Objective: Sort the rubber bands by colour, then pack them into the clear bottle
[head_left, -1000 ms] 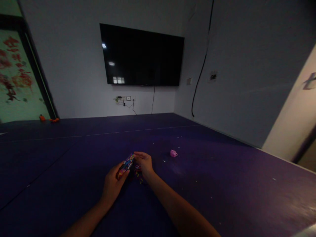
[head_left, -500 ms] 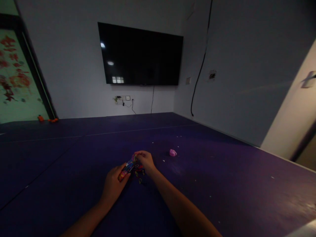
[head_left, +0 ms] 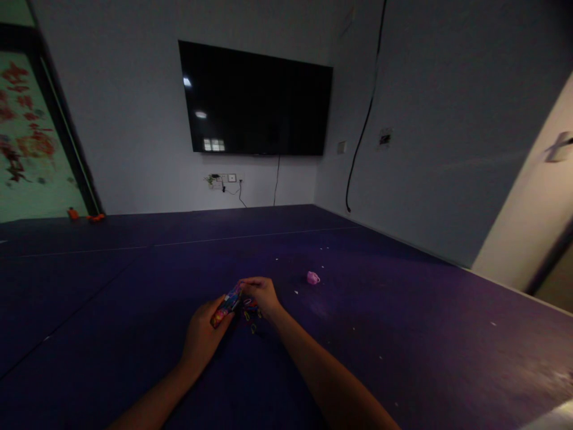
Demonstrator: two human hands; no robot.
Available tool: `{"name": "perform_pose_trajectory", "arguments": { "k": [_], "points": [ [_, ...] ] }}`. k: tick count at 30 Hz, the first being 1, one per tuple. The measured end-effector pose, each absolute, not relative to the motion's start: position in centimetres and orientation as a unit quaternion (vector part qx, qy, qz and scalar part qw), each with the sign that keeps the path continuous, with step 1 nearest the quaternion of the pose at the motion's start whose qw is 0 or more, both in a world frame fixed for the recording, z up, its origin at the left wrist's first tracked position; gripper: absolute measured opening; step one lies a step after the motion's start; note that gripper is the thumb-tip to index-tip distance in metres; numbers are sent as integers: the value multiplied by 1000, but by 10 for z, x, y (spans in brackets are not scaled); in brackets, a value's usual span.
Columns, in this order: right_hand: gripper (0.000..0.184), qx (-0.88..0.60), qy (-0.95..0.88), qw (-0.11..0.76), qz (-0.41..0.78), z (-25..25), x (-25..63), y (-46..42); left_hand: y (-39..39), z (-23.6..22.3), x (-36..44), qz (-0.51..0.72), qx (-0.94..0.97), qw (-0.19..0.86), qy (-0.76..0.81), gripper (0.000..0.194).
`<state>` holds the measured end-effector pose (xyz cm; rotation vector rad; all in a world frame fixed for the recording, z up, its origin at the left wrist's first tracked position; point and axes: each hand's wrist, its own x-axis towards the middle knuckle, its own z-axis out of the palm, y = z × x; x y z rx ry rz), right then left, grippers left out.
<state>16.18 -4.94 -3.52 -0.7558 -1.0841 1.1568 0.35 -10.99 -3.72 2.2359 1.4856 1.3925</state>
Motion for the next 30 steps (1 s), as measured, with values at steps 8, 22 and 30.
{"name": "perform_pose_trajectory", "arguments": {
  "k": [8,22,30],
  "points": [
    [23,-353,-493,617,501,-37,169,-43,-112,-35,4,463,748,45,473,34],
    [27,-336,-548,579,501,-23,173,-47,-112,-35,4,491,727,93,470,38],
    [27,-313,-679,557,361,2,162,-66,-115,-31,5,520,693,169,469,40]
  ]
}}
